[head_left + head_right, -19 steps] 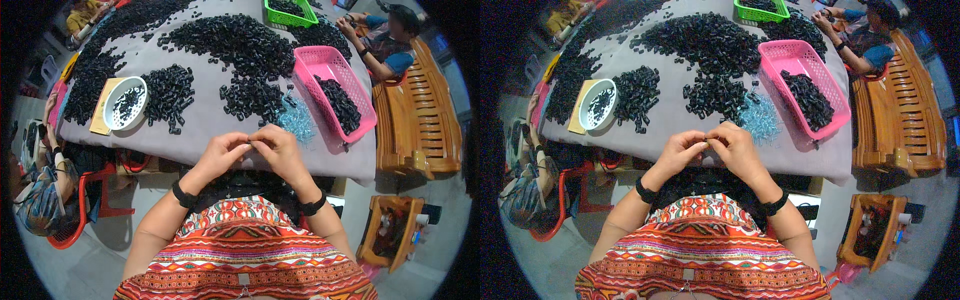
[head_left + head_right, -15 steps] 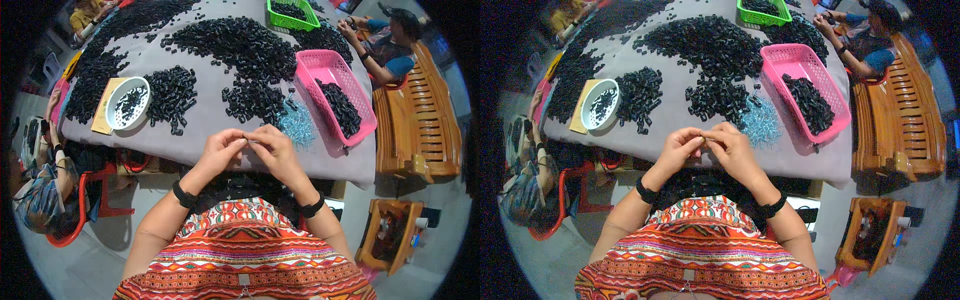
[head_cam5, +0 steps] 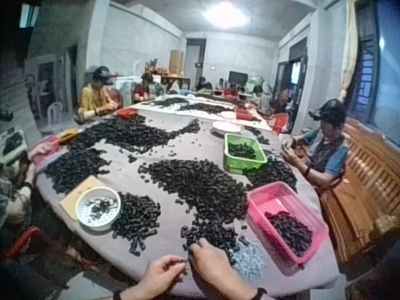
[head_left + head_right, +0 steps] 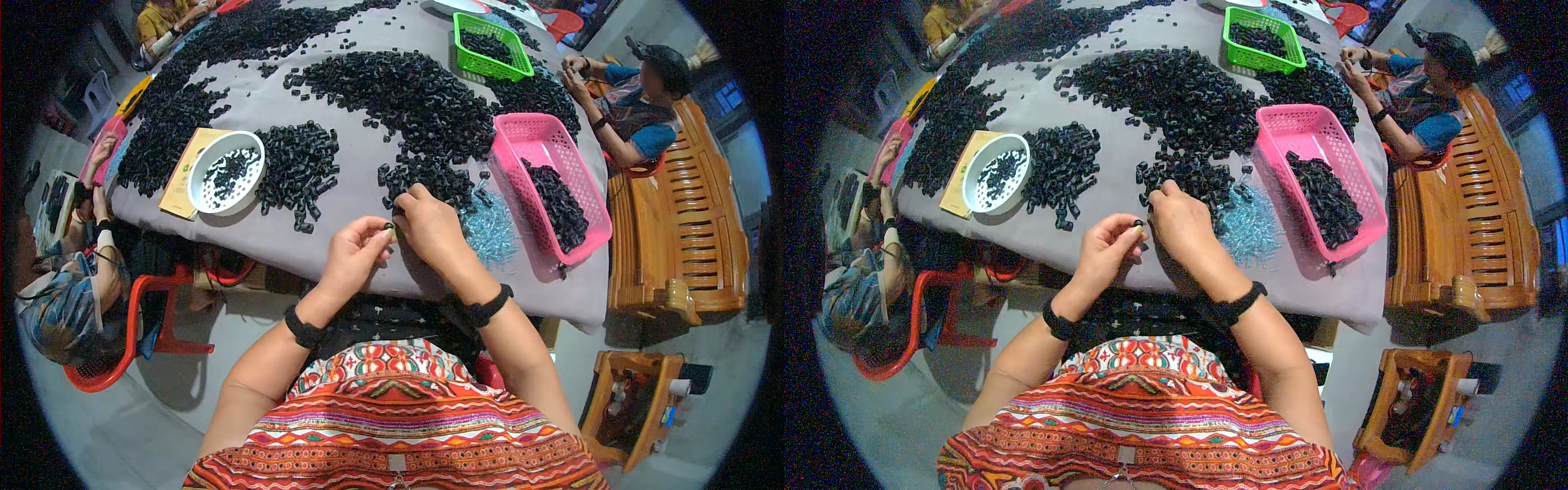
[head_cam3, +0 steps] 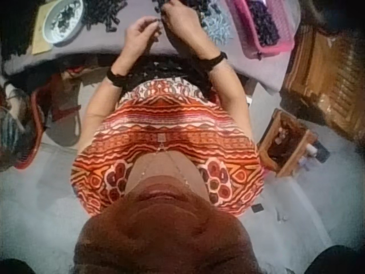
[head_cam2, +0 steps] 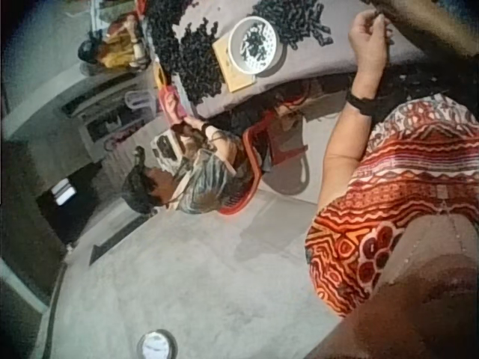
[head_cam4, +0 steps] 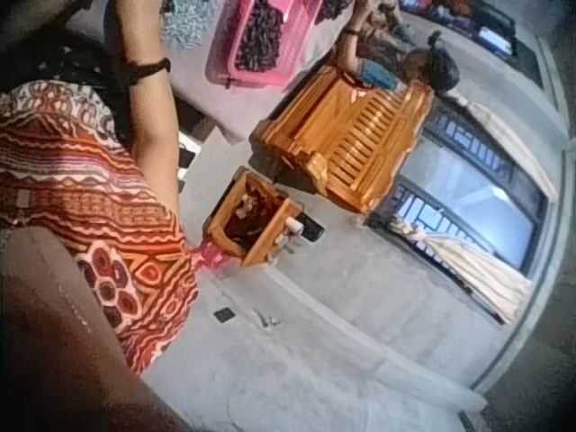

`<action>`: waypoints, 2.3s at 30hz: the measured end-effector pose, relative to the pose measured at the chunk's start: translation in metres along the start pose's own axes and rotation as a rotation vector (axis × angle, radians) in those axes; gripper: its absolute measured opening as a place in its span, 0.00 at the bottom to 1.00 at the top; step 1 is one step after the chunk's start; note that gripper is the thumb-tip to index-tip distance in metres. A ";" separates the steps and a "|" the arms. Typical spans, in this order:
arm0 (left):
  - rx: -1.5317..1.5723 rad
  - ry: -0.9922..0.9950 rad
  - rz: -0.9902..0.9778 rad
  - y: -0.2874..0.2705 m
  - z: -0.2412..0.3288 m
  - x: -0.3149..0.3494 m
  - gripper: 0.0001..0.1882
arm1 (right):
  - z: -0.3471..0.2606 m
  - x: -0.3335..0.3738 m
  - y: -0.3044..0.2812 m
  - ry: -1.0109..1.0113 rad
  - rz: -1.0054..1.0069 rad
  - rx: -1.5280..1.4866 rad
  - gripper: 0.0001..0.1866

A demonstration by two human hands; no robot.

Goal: Sorting and inspecting small black plastic components on a table.

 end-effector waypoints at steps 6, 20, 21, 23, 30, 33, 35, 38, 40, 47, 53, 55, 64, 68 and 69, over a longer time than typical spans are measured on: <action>-0.019 -0.019 -0.009 -0.001 0.000 0.000 0.08 | 0.005 -0.003 0.003 -0.012 -0.003 0.045 0.05; -0.129 0.036 -0.058 0.008 -0.002 -0.001 0.09 | 0.003 0.030 -0.021 0.110 -0.004 -0.490 0.08; -0.185 0.059 -0.064 0.008 -0.001 0.000 0.10 | 0.002 0.031 -0.021 0.095 0.008 -0.501 0.08; -0.189 0.067 -0.074 0.010 -0.001 -0.001 0.10 | 0.000 0.033 -0.022 0.080 0.024 -0.509 0.07; -0.200 0.040 -0.102 0.013 0.000 0.000 0.10 | 0.017 0.042 -0.023 0.261 0.057 -0.595 0.07; -0.200 0.050 -0.099 0.011 -0.003 -0.001 0.10 | 0.010 0.042 -0.024 0.172 0.035 -0.556 0.09; -0.196 0.057 -0.108 0.012 0.000 0.000 0.10 | 0.003 0.041 -0.026 0.111 0.028 -0.555 0.10; -0.186 0.067 -0.123 0.015 0.003 0.001 0.09 | -0.003 0.039 -0.030 0.096 0.008 -0.551 0.10; -0.180 0.069 -0.127 0.015 0.005 0.002 0.09 | -0.012 0.039 -0.028 0.017 -0.045 -0.464 0.14; -0.373 0.077 -0.211 0.020 0.008 0.004 0.10 | -0.026 0.035 -0.035 0.003 -0.132 -0.392 0.20; -0.331 0.063 -0.271 0.030 0.011 0.008 0.11 | -0.043 0.038 -0.036 -0.085 -0.191 -0.256 0.22; -0.321 0.050 -0.266 0.031 0.012 0.008 0.11 | -0.042 0.038 -0.037 -0.117 -0.176 -0.246 0.24; -0.257 0.060 -0.264 0.039 0.013 0.003 0.11 | -0.055 0.037 -0.041 -0.136 -0.191 -0.109 0.21; -0.169 0.047 -0.247 0.040 0.012 0.003 0.11 | -0.052 0.038 -0.038 -0.100 -0.205 -0.091 0.20; -0.129 0.027 -0.243 0.040 0.012 0.003 0.10 | -0.048 0.038 -0.038 -0.075 -0.194 -0.125 0.21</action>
Point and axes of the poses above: each hand's wrist, its own x-axis away from the middle knuckle, its own y-axis out of the palm, z = x × y, the point moved 10 cm from there along -x, towards the middle knuckle, and after that the axes turned 15 degrees about -x, right-handed, at the moved point
